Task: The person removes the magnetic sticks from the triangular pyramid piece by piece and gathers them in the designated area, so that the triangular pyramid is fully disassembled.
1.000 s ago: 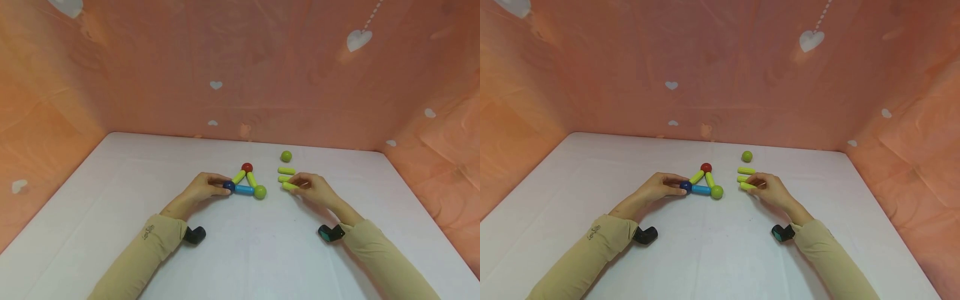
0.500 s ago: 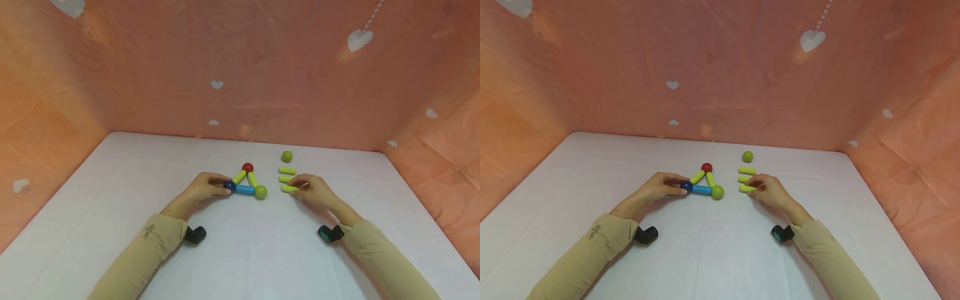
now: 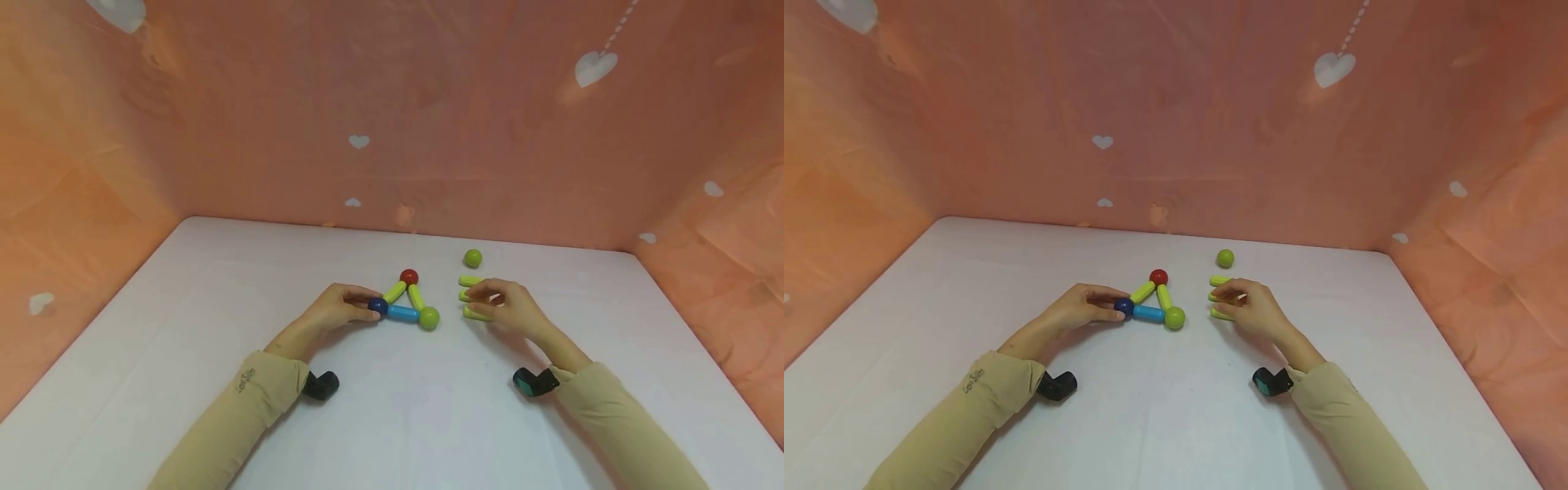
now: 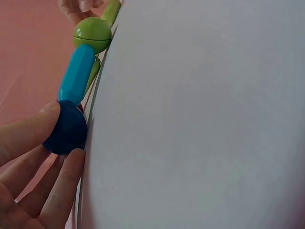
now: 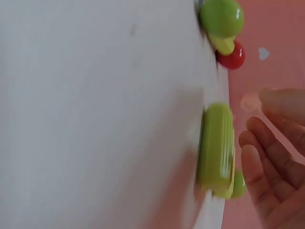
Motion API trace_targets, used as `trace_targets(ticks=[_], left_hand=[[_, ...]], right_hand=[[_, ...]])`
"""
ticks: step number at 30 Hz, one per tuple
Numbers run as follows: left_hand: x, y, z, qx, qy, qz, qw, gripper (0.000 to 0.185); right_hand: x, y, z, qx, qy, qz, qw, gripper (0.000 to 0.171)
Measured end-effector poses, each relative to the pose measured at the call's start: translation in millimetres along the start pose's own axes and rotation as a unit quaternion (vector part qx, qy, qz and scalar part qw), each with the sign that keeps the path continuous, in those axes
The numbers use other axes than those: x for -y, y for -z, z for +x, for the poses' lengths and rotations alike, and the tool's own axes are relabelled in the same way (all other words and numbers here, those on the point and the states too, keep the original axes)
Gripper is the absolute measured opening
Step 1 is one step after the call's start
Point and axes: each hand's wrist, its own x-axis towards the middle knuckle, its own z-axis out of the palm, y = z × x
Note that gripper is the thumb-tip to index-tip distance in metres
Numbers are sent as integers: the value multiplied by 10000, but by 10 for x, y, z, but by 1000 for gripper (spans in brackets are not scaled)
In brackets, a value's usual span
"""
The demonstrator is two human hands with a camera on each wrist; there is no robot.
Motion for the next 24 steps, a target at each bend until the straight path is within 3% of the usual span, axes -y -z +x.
trace_targets(ticks=[6, 18, 24], left_hand=[[-9, 14, 12, -17, 15, 107, 9999, 41], [-27, 20, -6, -48, -38, 310, 9995, 40], [-41, 23, 4, -64, -85, 378, 9992, 38]], right_hand=[[123, -139, 79, 73, 31, 572, 9983, 27], [259, -401, 164, 776, 132, 864, 9931, 35], [314, -467, 154, 874, -169, 854, 9924, 35]])
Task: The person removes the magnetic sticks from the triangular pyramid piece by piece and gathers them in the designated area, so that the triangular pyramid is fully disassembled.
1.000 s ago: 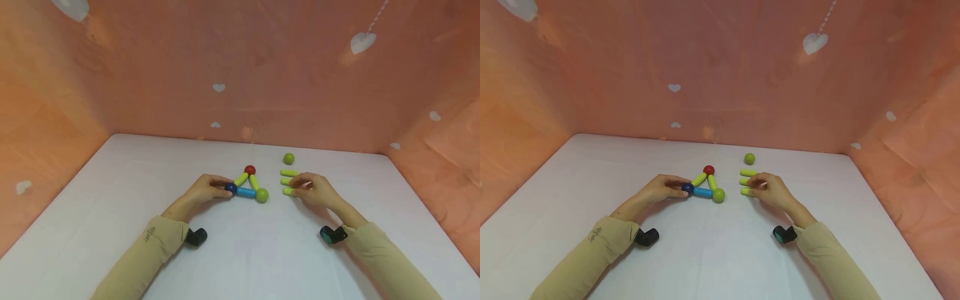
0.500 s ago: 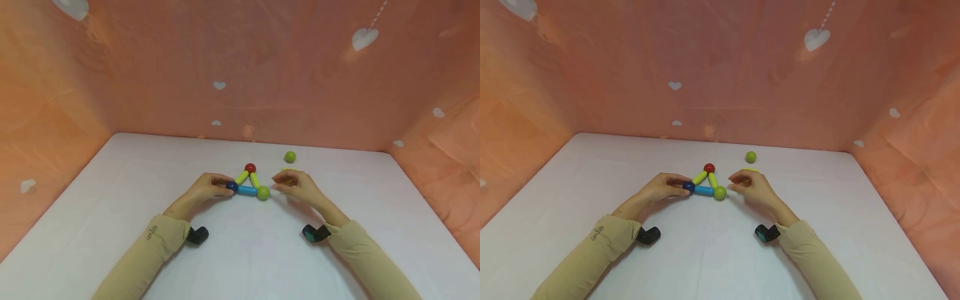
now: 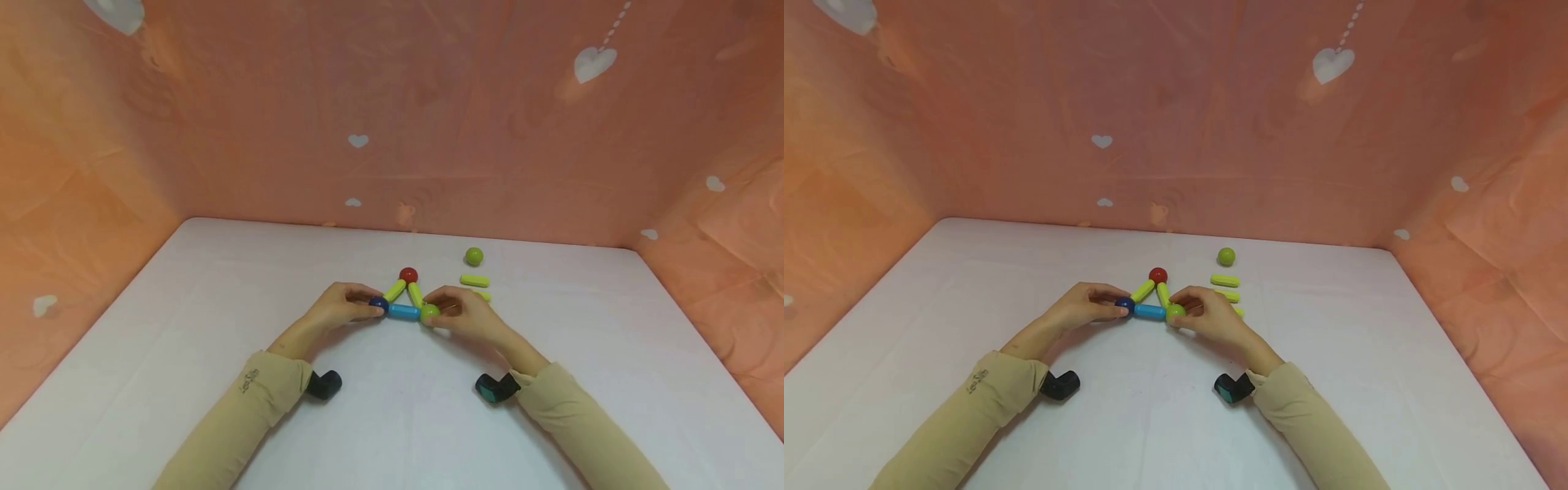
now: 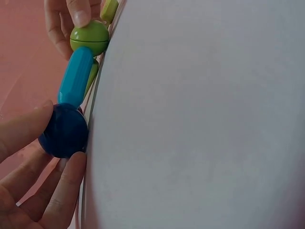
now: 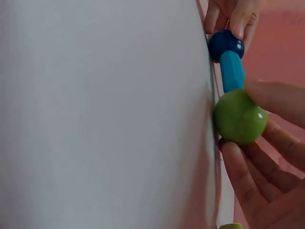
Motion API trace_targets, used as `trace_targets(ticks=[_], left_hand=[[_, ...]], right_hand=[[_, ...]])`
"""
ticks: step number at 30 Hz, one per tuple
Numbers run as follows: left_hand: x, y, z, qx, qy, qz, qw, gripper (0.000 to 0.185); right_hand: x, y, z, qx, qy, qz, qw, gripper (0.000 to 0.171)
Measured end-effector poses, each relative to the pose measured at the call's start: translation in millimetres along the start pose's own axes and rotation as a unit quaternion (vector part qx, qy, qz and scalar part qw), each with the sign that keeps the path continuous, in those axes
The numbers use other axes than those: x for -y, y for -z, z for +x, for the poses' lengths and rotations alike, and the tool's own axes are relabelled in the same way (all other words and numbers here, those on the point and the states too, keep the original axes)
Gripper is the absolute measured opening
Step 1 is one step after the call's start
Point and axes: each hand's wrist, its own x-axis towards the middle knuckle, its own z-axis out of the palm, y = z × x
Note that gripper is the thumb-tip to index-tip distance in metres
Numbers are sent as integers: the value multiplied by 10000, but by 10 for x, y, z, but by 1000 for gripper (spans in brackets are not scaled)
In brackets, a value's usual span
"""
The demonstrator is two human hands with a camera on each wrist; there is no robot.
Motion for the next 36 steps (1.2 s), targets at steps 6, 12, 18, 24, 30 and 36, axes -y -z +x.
trace_targets(ticks=[6, 12, 18, 24, 30, 36], left_hand=[[-3, -9, 9, 31, 15, -45, 10000, 38], [-9, -13, -2, 32, 39, -92, 9999, 37], [-33, -13, -20, 20, 94, -83, 9999, 37], [-38, -9, -29, -23, 64, -48, 10000, 37], [-45, -9, -29, -52, 59, 38, 10000, 37], [-45, -31, -42, -141, 8, 262, 9996, 35]], right_hand=[[-4, -38, 4, 16, -124, -89, 9999, 36], [-14, -54, 10, -50, -46, -243, 9997, 35], [-14, -47, 12, -69, 123, -323, 9994, 34], [-16, -37, 16, -13, 191, -228, 9996, 34], [-27, -32, 12, 55, 237, -156, 9996, 33], [-34, -36, -9, 81, 244, -117, 9996, 33]])
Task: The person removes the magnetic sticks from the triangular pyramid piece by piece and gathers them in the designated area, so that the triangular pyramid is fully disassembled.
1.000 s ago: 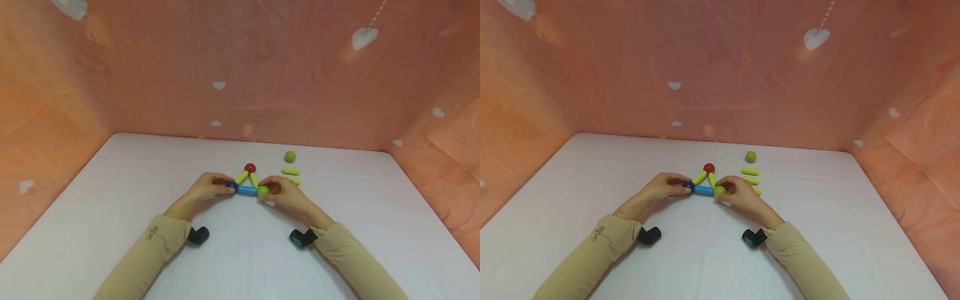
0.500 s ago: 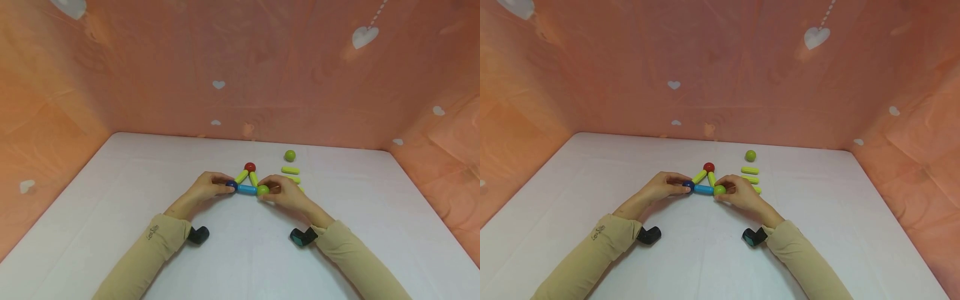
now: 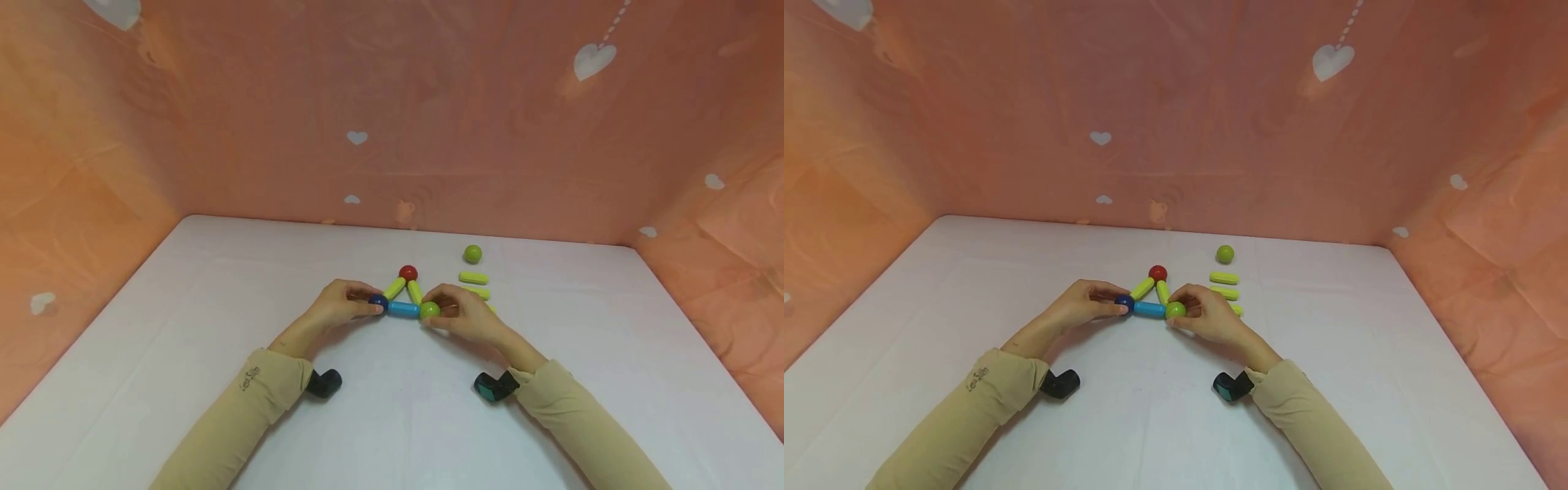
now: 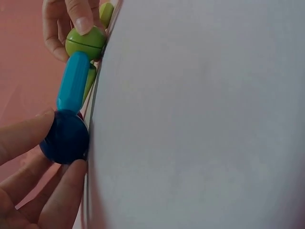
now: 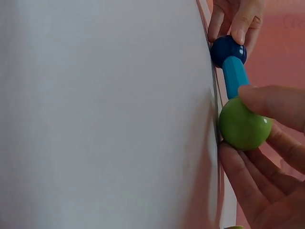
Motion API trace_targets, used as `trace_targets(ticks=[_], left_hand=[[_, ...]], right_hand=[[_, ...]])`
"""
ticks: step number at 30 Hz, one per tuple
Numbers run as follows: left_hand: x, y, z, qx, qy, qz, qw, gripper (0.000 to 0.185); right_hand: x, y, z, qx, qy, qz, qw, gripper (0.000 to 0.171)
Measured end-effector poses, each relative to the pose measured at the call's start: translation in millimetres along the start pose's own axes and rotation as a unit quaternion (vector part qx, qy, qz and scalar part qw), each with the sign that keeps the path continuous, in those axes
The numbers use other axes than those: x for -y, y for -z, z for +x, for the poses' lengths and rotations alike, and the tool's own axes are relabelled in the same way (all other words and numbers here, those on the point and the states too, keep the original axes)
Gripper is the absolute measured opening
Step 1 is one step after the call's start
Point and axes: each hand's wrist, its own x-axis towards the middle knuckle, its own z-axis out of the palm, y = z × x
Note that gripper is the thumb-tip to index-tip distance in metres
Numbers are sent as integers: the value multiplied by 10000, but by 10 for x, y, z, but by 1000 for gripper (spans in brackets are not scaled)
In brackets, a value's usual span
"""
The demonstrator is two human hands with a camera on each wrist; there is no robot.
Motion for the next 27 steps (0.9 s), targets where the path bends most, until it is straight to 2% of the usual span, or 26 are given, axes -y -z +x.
trace_targets(ticks=[5, 8, 11, 16, 23, 27], left_hand=[[-35, -29, -10, -81, -292, 502, 9983, 37], [-72, -53, -11, -71, -615, 619, 9962, 40], [-110, -78, 12, 76, -859, 652, 9941, 36], [-134, -106, 73, 262, -931, 766, 9924, 27], [-140, -184, 141, 172, -1202, 895, 9886, 21], [-158, -224, 128, 75, -965, 958, 9907, 16]], right_hand=[[-2, 0, -4, 26, -73, 186, 9998, 33], [9, -3, 1, -40, -127, 247, 9996, 33], [17, -1, 0, -82, -127, 288, 9995, 34], [11, -5, 10, -95, -108, 331, 9993, 35], [-9, -19, 24, -200, -280, 277, 9990, 34], [-4, -10, 27, -112, -436, 376, 9983, 34]])
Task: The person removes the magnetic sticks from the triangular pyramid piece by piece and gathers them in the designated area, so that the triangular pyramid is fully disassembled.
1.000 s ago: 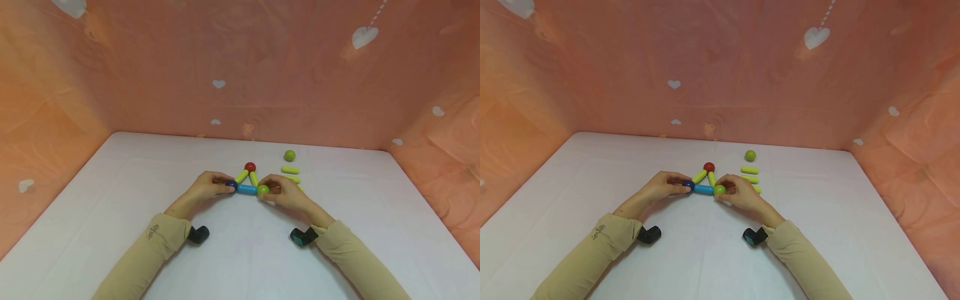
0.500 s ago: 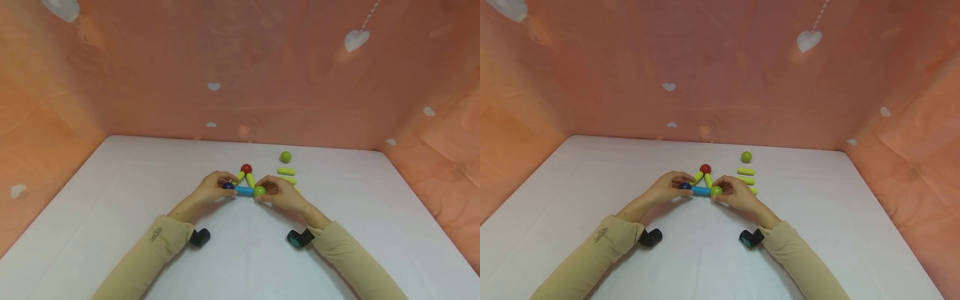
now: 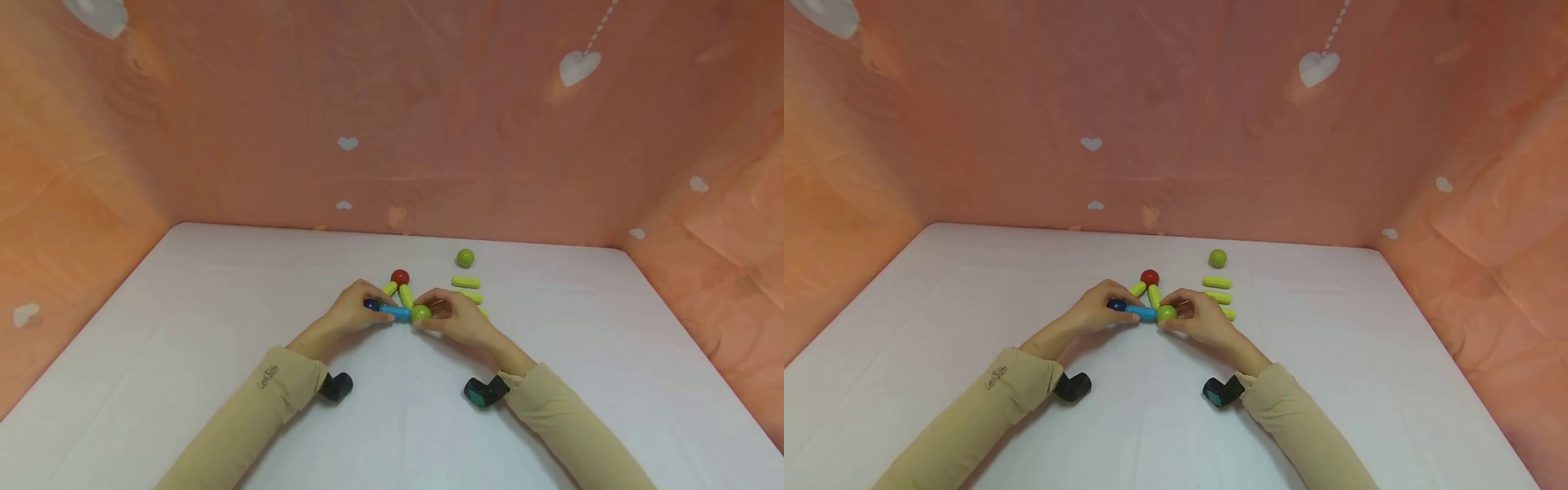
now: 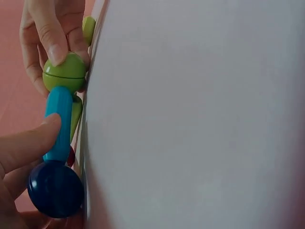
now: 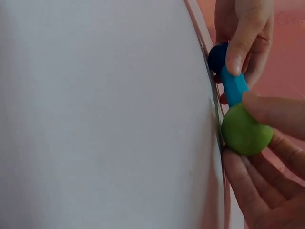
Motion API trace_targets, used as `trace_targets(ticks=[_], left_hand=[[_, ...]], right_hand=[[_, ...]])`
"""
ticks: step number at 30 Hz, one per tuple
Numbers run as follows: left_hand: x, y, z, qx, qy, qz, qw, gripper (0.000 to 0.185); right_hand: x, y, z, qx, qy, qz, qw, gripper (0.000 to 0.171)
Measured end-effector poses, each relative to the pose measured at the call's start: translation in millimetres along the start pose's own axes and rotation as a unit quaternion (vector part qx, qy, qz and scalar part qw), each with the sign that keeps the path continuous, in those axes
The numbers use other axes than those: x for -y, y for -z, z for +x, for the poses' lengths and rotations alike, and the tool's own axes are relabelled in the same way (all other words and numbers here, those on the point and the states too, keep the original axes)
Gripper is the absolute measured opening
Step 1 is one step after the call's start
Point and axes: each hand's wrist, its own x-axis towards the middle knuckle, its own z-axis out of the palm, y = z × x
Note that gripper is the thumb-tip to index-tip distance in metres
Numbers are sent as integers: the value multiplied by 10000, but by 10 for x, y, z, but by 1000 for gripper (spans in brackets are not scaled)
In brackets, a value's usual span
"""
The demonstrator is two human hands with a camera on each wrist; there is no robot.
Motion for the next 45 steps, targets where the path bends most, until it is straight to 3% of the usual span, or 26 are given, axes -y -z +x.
trace_targets(ticks=[6, 13, 25, 34, 41, 45], left_hand=[[-24, 52, -23, -65, 124, 164, 9998, 17], [69, 92, -79, -52, 208, 259, 9994, 16], [135, 143, -108, 115, 68, 56, 9999, 19], [125, 152, -121, 91, 154, -234, 9996, 21], [104, 139, -127, -50, 27, -214, 9998, 21], [101, 131, -140, -90, 126, -195, 9997, 21]], right_hand=[[0, 90, -34, 62, 29, -50, 10000, 32], [-18, 101, -174, 174, 367, -252, 9989, 33], [-54, 187, -191, -440, -47, 177, 9989, 37], [-98, 422, -146, -953, 202, 246, 9949, 39], [-144, 539, -57, -1067, 93, 208, 9940, 39], [-127, 562, 23, -1155, -156, 320, 9927, 41]])
